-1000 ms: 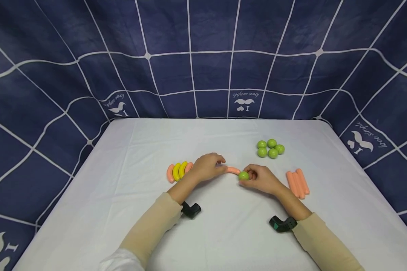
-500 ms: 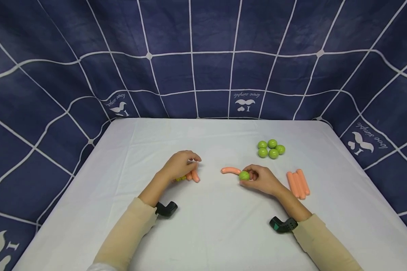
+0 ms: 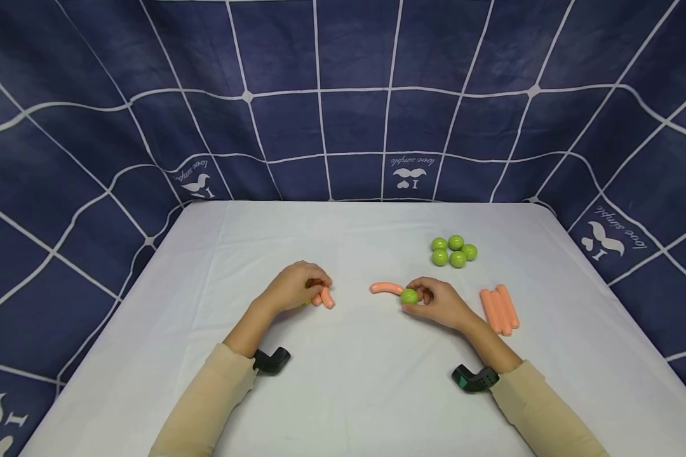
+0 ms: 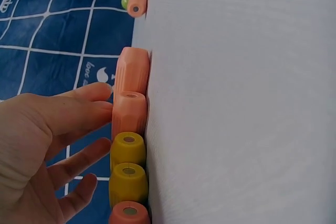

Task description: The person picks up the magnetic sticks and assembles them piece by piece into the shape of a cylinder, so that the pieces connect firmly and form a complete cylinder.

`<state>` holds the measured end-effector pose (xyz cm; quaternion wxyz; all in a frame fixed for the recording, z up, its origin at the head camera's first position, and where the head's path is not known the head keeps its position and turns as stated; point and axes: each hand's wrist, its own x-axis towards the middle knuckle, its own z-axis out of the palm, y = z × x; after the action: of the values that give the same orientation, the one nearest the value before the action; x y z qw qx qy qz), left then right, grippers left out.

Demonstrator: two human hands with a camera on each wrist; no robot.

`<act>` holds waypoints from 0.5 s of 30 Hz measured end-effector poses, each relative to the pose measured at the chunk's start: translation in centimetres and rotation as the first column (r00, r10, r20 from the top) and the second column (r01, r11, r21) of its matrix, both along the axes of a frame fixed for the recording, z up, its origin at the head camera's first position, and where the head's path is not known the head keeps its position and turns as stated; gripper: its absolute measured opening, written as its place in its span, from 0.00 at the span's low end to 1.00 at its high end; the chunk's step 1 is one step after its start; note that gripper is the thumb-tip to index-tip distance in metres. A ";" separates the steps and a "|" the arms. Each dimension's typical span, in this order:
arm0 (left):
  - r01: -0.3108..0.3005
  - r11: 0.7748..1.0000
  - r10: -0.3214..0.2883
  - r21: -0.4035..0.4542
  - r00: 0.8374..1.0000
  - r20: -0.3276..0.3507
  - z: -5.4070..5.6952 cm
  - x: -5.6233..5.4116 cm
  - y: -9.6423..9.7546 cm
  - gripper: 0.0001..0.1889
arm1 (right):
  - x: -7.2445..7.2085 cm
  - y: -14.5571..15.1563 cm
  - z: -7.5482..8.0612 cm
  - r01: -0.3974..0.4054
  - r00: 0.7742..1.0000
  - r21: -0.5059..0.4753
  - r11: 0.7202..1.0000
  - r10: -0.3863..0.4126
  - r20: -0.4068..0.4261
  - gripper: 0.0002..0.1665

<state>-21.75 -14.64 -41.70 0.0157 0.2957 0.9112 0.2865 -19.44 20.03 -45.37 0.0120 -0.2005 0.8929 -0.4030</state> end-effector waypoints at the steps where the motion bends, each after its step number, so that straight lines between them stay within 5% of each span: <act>1: 0.005 1.000 -0.005 -0.006 1.000 -0.007 0.0 0.0 0.0 0.08 | 0.0 0.0 0.0 0.001 1.000 -0.002 1.000 -0.001 0.001 0.24; 15: 0.063 0.990 -0.063 -0.129 0.998 0.007 0.2 -0.3 0.6 0.15 | 0.0 0.0 0.0 -0.003 1.000 -0.030 1.000 0.003 -0.009 0.21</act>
<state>-22.06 -14.08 -41.51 0.0453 0.3220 0.9180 0.2270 -19.39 20.01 -45.39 0.0055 -0.2038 0.8866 -0.4152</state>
